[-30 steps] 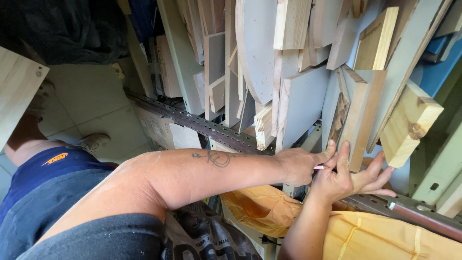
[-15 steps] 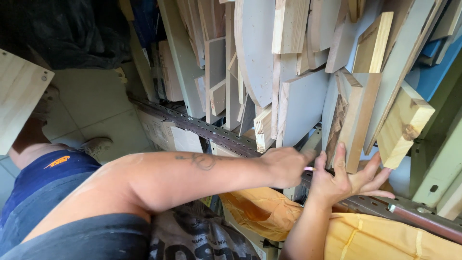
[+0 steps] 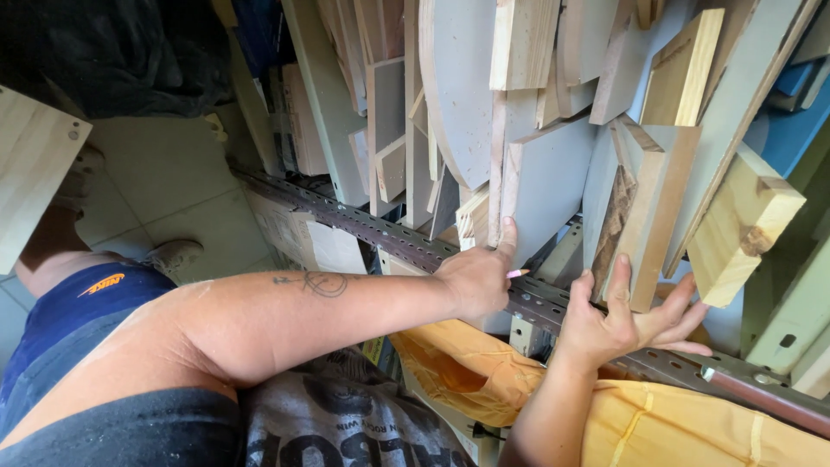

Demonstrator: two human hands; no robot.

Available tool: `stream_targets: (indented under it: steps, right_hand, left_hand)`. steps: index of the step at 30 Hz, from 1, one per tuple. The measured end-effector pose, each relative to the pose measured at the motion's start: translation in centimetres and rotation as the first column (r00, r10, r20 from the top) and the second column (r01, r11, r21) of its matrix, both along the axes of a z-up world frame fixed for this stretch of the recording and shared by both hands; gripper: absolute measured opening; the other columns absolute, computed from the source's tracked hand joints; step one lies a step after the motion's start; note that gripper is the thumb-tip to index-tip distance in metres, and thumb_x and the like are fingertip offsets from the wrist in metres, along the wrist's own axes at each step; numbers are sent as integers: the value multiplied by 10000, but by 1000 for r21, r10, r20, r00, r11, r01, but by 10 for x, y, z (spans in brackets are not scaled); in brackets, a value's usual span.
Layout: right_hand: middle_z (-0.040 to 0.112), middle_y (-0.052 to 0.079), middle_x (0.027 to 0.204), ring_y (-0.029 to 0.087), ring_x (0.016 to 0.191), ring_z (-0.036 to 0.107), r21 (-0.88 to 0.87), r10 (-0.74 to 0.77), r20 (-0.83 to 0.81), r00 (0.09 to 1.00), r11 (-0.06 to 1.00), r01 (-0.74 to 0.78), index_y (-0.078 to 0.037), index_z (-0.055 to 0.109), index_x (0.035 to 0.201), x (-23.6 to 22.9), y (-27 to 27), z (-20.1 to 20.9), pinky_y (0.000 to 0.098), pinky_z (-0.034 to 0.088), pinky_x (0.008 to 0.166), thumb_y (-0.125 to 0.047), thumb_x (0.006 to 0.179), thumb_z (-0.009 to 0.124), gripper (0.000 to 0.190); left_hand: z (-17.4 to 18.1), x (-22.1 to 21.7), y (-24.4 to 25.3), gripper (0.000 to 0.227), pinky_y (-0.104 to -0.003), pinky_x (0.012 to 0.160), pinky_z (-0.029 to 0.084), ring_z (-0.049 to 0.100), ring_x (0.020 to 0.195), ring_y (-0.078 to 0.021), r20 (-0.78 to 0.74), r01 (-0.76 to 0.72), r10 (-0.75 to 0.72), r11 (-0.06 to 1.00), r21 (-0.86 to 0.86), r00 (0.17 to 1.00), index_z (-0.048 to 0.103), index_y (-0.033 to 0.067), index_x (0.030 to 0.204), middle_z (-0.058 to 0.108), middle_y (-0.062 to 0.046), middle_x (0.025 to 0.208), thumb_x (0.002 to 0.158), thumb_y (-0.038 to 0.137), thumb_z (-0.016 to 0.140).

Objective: Measuring and marking small wooden boards using a tape measure and pencil in a workshop.

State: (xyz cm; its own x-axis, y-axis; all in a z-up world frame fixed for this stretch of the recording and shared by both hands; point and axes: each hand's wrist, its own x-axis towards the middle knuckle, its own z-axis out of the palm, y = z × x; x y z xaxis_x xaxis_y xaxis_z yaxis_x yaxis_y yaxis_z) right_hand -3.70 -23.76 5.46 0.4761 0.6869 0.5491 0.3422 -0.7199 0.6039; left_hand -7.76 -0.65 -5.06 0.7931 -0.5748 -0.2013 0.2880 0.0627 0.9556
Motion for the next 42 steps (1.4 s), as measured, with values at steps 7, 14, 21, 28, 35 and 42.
stream_targets:
  steps: [7, 14, 21, 28, 35, 42]
  right_hand:
    - [538, 313, 1584, 522, 1531, 296, -25, 13, -15, 1000, 1000, -14, -194, 910, 1100, 0, -2, -2, 833, -83, 1133, -94, 773, 988, 351]
    - [562, 329, 1560, 477, 1538, 254, -23, 16, -5, 1000, 1000, -16, -216, 905, 1090, 0, 6, -3, 816, -86, 1132, -159, 829, 1018, 290]
    - [548, 324, 1564, 465, 1538, 238, -7, 12, -7, 1000, 1000, -12, -222, 908, 1103, 0, 6, -3, 820, -84, 1130, -245, 909, 996, 215]
    - [553, 308, 1561, 487, 1525, 268, -13, -2, -6, 1000, 1000, 1, -228, 908, 1108, -1, 7, -2, 824, -78, 1129, -188, 859, 1020, 275]
    - [560, 317, 1549, 524, 1508, 297, -26, -1, -12, 1000, 1000, 1, -212, 920, 1115, 0, 4, -2, 823, -79, 1125, -117, 789, 1003, 349]
    - [565, 326, 1542, 534, 1496, 309, -14, 8, -13, 1000, 1000, -9, -230, 910, 1126, 0, 6, -2, 830, -79, 1117, -133, 800, 993, 350]
  left_hand:
    - [-3, 0, 2, 934, -458, 943, 567, 645, 1207, -374, -2, 37, -37, 996, -81, 999, -205, 384, 1684, 447, -271, 1551, 1054, 133, 437]
    - [24, 11, 8, 1059, -330, 490, 463, 493, 597, -202, 151, 103, -95, 994, -45, 984, -145, 484, 1687, 652, -137, 969, 952, -43, 405]
    - [31, 18, -4, 1068, -416, 815, 549, 695, 911, -303, 255, 88, -105, 993, 76, 961, -158, 435, 1702, 748, -106, 1047, 937, 9, 455]
    - [26, 19, -3, 1046, -445, 850, 550, 708, 1024, -327, 299, 61, -97, 990, 129, 949, -149, 440, 1699, 758, -122, 1174, 945, 57, 467]
    - [14, 13, 6, 1080, -403, 631, 558, 657, 775, -302, 257, 54, -82, 992, 115, 963, -129, 483, 1695, 695, -137, 931, 946, 4, 484]
    - [4, 12, -30, 980, -531, 664, 598, 726, 869, -392, 460, -274, 231, 961, 29, 858, 208, 105, 1706, 731, -156, 995, 842, 50, 667]
